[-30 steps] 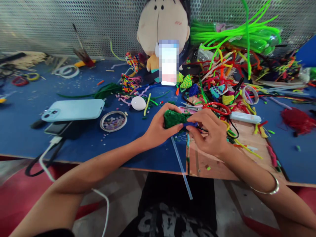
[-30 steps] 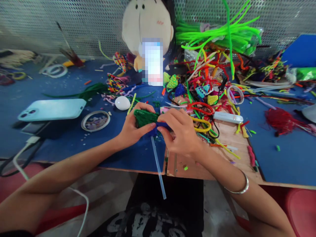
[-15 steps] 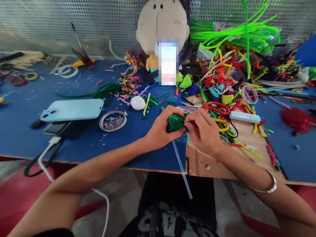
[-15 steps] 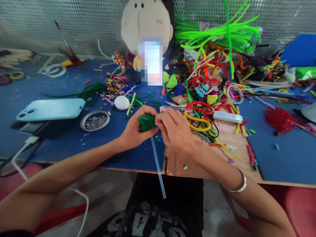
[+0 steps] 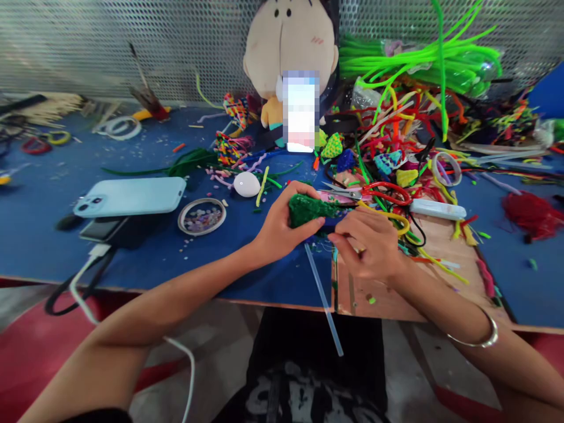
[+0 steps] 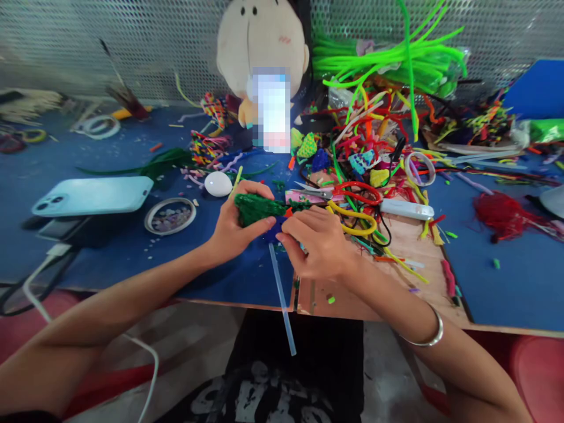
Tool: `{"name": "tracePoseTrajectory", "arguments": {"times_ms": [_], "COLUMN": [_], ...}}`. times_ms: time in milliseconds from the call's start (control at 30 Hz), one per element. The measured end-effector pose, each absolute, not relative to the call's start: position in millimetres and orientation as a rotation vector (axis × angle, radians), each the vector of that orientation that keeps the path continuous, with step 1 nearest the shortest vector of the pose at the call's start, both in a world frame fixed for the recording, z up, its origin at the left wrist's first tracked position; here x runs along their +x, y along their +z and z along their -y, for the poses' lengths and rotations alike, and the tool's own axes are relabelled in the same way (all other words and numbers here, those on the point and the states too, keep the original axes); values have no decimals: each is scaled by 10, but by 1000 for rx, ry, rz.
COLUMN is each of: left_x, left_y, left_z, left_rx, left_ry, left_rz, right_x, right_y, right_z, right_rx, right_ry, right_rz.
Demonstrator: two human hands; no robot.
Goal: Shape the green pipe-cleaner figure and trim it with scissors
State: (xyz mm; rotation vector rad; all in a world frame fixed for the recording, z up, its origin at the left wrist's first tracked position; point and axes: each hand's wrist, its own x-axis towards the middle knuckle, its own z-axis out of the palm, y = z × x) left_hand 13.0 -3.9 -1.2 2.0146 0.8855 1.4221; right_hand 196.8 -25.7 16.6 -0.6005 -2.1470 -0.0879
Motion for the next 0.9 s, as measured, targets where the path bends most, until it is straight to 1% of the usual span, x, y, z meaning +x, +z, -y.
{"name": "tracePoseTrajectory", "arguments": {"times_ms": [267,467,600,767,833,900], "left_x": [149,160,149,136,134,134], "left_y": [-26,-24,-32,-53,-54,-49], "left_z": [63,79,57,-5,-11,-3], "left_rx": [2022,2081,2110,2001,1964,1988], "left_ry": [1393,1363,1353,1426,1429,1445], "left_rz": [-798,-824,-824,-879,-891,-875], "right_x": [1932,1931,1929,1962,1976,1979], "right_y": [168,149,135,173,190,196], "right_z": [263,213,204,272,283,275], "right_rx": [-714,-756,-800,-824,-800,-764], "right_ry": [-165,-164,-109,77,80,12], "right_rz": [1967,2035,2082,2003,2017,2063]}}
